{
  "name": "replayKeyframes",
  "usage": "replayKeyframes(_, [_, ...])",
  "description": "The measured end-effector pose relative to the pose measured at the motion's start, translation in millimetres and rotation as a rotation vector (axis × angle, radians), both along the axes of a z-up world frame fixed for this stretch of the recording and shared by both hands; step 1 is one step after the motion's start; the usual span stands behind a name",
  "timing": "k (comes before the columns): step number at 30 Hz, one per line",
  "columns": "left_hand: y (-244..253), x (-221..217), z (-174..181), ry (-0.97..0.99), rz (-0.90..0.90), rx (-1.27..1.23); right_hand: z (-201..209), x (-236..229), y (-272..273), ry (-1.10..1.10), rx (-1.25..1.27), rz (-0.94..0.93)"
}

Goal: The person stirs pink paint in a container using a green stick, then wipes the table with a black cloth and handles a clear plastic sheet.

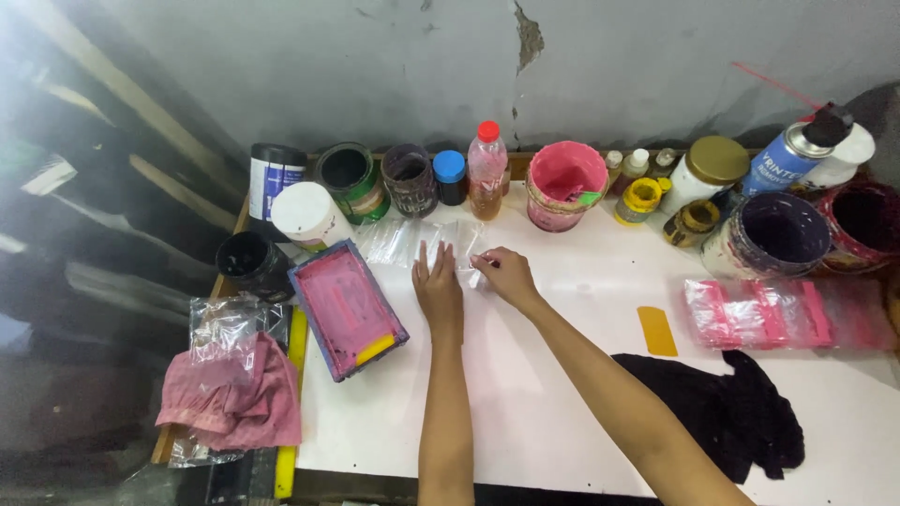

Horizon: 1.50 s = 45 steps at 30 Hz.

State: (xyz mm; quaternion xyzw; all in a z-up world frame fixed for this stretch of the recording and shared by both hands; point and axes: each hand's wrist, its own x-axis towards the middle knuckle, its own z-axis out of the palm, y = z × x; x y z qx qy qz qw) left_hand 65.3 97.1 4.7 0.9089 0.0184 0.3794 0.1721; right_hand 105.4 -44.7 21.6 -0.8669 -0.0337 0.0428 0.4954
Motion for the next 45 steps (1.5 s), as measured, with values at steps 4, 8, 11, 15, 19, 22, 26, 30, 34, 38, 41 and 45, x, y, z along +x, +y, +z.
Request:
replayKeyframes(4, [4, 6, -12, 0.018, 0.072, 0.009, 20, -23, -33, 0.045, 0.016, 0.005])
replayKeyframes(8, [10, 10, -30, 0.085, 0.122, -0.013, 32, -46, -70, 0.137, 0.068, -0.036])
replayKeyframes(11, [9, 13, -31, 0.086, 0.164, -0.018, 32, -53, -97, 0.141, 0.082, -0.032])
replayKeyframes(15, [7, 7, -21, 0.092, 0.235, 0.021, 30, -63, -131, 0.176, 0.069, -0.053])
replayKeyframes(19, [11, 9, -30, 0.082, 0.242, -0.007, 25, -71, -155, 0.19, 0.12, -0.085])
replayKeyframes(22, [12, 10, -28, 0.031, 0.239, -0.068, 33, -80, -172, 0.219, 0.072, -0.085])
replayKeyframes(26, [16, 17, -42, -0.003, 0.245, -0.117, 36, -93, -192, 0.29, 0.175, -0.161])
replayKeyframes(30, [12, 10, -28, -0.05, 0.235, -0.189, 23, -105, -212, 0.336, 0.37, -0.251])
replayKeyframes(34, [6, -1, 1, -0.098, 0.264, -0.289, 17, -117, -230, 0.387, 0.346, -0.289])
replayKeyframes(38, [-1, -12, 21, -0.146, 0.238, -0.303, -13, -124, -244, 0.272, 0.356, -0.353])
replayKeyframes(41, [-6, -18, 17, -0.205, 0.221, -0.104, -21, -131, -248, 0.176, 0.319, -0.407])
replayKeyframes(45, [-17, -14, -6, -0.18, 0.187, 0.049, -30, -135, -245, 0.087, 0.322, -0.451])
